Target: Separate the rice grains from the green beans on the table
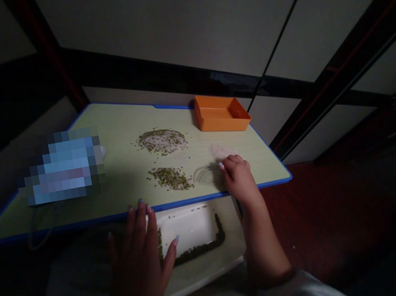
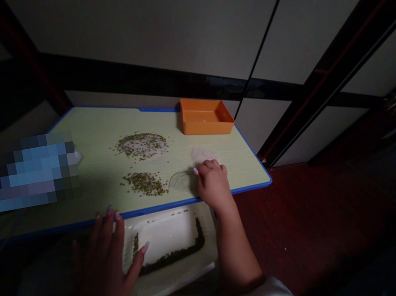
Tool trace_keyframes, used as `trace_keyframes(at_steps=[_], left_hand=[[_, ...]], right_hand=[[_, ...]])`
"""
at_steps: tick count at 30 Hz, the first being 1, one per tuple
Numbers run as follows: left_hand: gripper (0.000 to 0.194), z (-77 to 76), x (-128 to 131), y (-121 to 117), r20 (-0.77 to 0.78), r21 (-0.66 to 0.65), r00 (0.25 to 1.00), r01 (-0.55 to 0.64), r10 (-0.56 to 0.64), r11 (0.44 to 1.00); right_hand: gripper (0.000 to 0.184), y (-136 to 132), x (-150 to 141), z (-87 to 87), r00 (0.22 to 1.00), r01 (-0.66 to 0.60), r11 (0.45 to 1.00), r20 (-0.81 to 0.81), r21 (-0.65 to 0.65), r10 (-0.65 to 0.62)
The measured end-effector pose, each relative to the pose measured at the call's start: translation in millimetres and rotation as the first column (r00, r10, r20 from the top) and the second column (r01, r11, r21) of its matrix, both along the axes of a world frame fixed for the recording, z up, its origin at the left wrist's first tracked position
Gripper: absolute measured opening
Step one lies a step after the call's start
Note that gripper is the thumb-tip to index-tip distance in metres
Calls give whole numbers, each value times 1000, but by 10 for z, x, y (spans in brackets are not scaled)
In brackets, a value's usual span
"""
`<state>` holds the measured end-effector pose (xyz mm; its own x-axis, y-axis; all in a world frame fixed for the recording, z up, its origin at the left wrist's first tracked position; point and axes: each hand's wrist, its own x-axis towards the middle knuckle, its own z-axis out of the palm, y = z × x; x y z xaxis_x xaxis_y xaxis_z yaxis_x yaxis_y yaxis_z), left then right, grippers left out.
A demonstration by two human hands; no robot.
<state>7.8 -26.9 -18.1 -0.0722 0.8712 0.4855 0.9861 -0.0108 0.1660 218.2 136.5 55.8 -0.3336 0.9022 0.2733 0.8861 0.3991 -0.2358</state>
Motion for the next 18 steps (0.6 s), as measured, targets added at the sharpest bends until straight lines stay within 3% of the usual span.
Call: trace_keyframes(at_steps=[9,18], left_hand=[[84,-58,-71,51,31,104,990,136,-140,985],[84,-45,-70,46,21,102,989,143,-145,985]], right_hand=[[24,-7,-34,20,1000,-12,1000,17,-1,12],[24,-15,-91,10,1000,13,999,0,31,-13]])
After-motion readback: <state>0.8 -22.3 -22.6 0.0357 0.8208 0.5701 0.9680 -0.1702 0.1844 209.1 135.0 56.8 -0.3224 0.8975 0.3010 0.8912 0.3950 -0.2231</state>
